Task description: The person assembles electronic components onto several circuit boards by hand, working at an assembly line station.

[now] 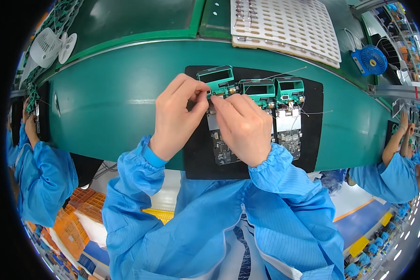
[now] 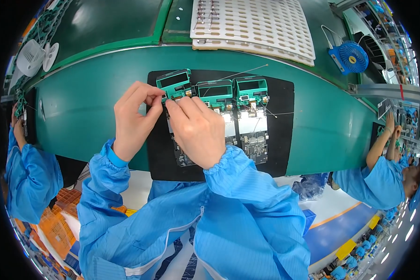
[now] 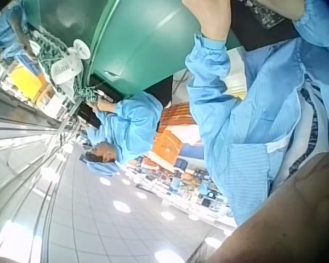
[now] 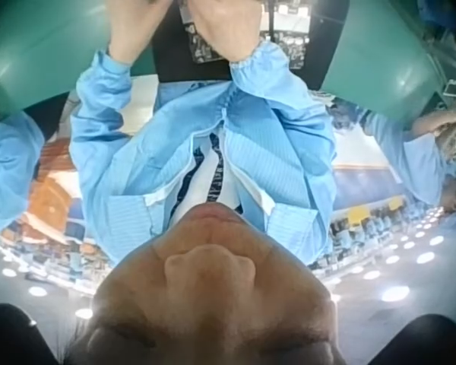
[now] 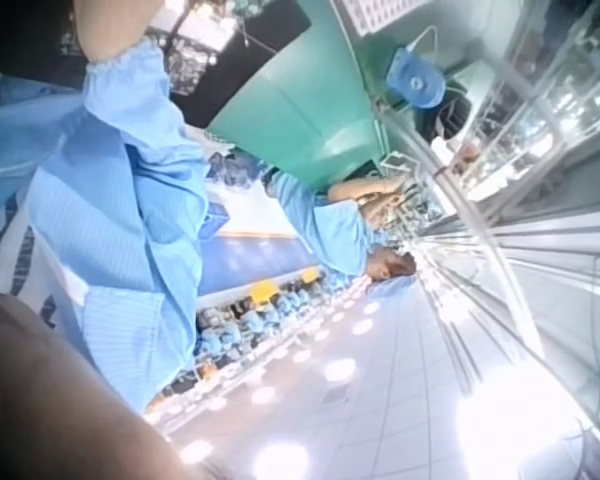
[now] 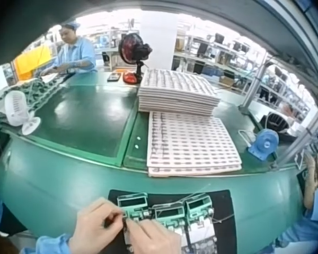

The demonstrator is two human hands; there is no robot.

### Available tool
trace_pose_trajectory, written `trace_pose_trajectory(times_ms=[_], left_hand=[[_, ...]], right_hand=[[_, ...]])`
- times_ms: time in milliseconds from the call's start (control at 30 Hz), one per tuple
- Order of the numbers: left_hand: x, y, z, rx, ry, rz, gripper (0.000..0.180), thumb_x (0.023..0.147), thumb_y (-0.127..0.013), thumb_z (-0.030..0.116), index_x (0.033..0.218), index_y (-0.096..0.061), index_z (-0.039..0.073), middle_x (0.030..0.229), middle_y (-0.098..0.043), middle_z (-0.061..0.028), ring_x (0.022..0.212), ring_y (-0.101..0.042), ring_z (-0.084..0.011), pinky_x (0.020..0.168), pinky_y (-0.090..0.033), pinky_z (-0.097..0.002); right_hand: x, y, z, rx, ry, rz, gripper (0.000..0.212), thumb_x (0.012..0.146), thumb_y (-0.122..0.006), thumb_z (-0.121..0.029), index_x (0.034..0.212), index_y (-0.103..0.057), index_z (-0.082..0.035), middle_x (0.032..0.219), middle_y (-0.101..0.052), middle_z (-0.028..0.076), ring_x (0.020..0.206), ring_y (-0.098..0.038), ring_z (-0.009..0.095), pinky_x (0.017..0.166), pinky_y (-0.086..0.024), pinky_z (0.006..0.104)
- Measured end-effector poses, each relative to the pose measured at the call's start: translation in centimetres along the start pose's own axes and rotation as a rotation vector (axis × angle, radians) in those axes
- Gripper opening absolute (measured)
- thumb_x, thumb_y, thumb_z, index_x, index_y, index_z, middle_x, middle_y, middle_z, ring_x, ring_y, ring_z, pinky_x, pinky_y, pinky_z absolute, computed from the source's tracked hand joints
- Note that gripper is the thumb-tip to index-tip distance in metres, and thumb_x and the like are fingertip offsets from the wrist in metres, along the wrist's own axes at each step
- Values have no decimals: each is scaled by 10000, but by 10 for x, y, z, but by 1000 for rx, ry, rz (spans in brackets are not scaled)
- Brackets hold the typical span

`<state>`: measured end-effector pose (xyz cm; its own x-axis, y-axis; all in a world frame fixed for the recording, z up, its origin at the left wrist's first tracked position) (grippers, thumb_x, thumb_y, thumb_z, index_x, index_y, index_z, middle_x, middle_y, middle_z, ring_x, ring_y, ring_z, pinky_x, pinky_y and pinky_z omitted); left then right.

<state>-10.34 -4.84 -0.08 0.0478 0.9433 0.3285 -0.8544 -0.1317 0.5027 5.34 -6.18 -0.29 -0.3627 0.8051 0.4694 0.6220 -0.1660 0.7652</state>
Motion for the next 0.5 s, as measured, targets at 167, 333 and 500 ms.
trace_pose_trajectory(times_ms=[167,333,500], left_hand=[[0,-2,-4,43,-11,-2,114,799,-666,-76,892,-642,-15,828,-585,-93,656,-609,-190,575,-507,-301],[-3,-6,-5,65,-49,22,115,796,-673,-72,887,-642,-8,831,-583,-93,664,-612,-205,565,-511,-314],[1,-9,-5,107,-97,-7,140,776,-682,-77,891,-646,-5,854,-584,-93,729,-618,-245,613,-525,-343]], right_hand=[[1,-6,2,-25,-2,19,328,691,-710,6,1015,-709,-51,800,-569,39,727,-587,203,564,-504,325],[-2,-5,3,-89,18,-13,345,684,-706,-25,1028,-708,-44,822,-554,35,769,-591,195,559,-515,308],[-1,-4,6,-84,13,73,335,700,-703,9,1023,-728,-74,751,-551,20,686,-569,185,533,-486,317]])
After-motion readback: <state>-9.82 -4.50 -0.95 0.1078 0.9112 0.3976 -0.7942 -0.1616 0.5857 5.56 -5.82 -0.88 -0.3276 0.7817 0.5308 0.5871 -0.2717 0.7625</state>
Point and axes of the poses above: each hand's wrist, its own x-axis towards the middle knuckle, its own y-axis out of the back of the hand, z = x × y, the point moved 1 cm from there along x, towards the middle knuckle
